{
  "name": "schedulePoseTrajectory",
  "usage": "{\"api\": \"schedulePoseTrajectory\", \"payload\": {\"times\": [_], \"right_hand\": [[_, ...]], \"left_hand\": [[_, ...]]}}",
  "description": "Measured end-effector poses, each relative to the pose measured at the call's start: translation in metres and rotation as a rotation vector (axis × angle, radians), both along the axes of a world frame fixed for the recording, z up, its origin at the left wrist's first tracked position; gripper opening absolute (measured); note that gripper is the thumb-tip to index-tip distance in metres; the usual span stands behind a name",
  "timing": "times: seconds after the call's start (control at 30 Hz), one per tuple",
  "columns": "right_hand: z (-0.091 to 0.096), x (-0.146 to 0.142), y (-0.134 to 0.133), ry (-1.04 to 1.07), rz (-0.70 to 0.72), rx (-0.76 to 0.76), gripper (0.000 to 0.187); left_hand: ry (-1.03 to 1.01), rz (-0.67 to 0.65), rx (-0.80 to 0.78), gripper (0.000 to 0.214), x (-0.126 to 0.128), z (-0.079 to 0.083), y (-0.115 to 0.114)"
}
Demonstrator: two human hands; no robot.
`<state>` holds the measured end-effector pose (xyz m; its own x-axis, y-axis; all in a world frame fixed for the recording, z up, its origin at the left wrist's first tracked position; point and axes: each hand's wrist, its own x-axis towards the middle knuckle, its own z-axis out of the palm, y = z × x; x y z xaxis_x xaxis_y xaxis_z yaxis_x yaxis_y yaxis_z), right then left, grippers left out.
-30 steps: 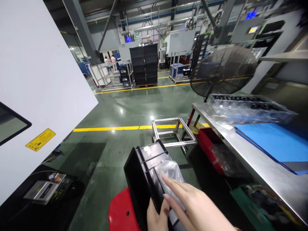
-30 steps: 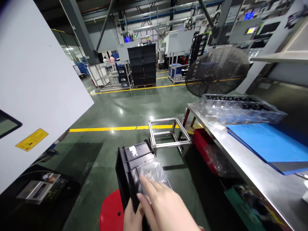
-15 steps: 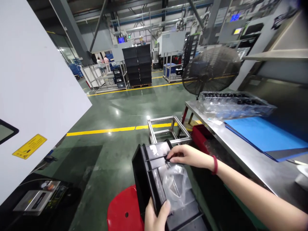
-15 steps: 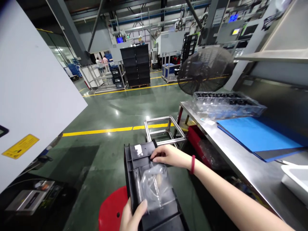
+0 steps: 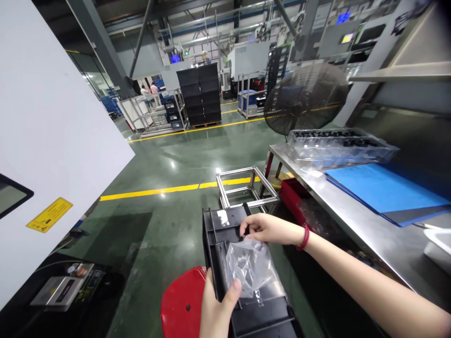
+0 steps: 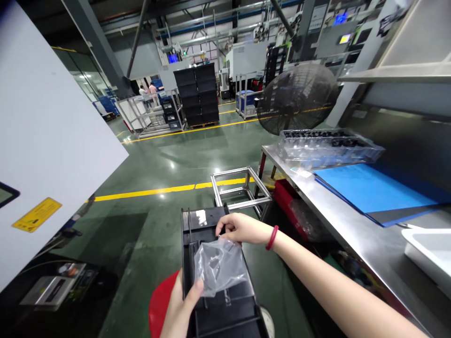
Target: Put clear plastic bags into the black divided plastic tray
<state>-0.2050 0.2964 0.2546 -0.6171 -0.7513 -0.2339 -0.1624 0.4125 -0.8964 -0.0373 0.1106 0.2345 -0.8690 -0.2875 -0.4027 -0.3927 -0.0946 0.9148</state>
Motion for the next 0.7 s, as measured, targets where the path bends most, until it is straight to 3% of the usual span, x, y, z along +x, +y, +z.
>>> {"api": "schedulePoseTrajectory", "payload": {"times": [0.13, 0.23, 0.43, 0.7], "right_hand": [[-0.004, 0.006, 0.003, -0.013, -0.032, -0.019, 0.029], [-0.004, 0.011, 0.006, 0.015, -0.084, -0.020, 0.025], [-0.001, 0.030, 0.012, 0.113, -0.239, 0.019, 0.029], [-0.015, 0.042, 0.018, 0.180, -0.283, -0.014, 0.039]], "left_hand": [[-0.077, -0.045, 0.019, 0.055, -0.004, 0.008, 0.001], [-0.073, -0.083, -0.060, 0.044, -0.003, 0.011, 0.004], [-0.092, -0.168, -0.121, 0.047, 0.006, 0.019, 0.012], [-0.134, -0.192, -0.154, 0.063, 0.013, 0.025, 0.021]]}}
